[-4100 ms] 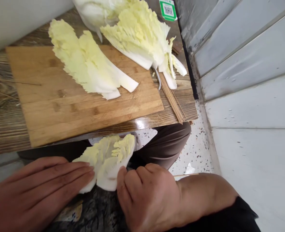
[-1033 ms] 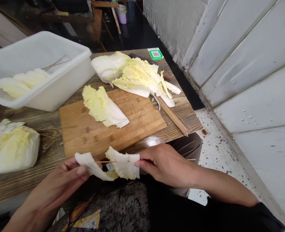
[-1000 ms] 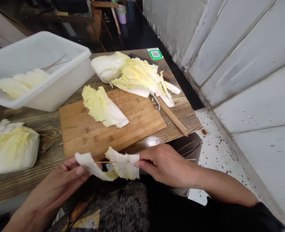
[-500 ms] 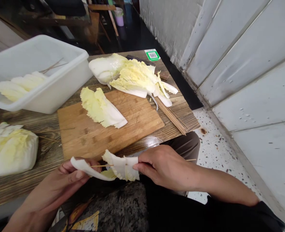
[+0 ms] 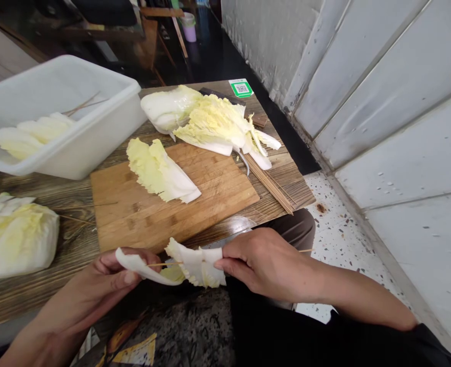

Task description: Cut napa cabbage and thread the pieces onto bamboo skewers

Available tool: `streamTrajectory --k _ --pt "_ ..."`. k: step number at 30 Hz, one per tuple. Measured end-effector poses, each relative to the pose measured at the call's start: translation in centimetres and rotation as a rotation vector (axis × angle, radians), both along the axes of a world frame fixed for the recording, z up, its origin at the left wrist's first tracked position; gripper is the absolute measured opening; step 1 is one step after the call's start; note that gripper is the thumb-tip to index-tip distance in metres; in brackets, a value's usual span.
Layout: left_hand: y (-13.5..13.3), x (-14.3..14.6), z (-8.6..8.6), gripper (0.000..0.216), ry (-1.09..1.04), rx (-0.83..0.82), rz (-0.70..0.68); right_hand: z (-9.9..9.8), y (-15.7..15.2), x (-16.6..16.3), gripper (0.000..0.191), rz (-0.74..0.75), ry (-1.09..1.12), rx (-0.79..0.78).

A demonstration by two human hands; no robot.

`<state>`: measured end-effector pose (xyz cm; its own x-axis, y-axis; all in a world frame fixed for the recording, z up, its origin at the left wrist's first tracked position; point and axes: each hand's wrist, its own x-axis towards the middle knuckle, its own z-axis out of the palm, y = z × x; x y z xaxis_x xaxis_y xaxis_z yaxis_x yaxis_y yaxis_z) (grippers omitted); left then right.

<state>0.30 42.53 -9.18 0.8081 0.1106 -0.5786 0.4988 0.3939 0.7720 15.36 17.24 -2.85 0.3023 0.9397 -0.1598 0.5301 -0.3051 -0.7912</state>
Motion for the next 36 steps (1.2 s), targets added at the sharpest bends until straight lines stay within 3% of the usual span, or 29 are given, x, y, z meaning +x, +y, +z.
streamTrajectory --k 17,36 --pt "-0.1 0.3 0.8 0.031 -0.019 -0.016 -0.003 0.6 0.0 0.0 0.034 0.004 -0.006 -0.024" --pt "-0.8 1.1 1.0 0.028 0.064 0.114 -0.007 0.2 -0.4 -1.1 0.033 -0.037 -0.077 -0.064"
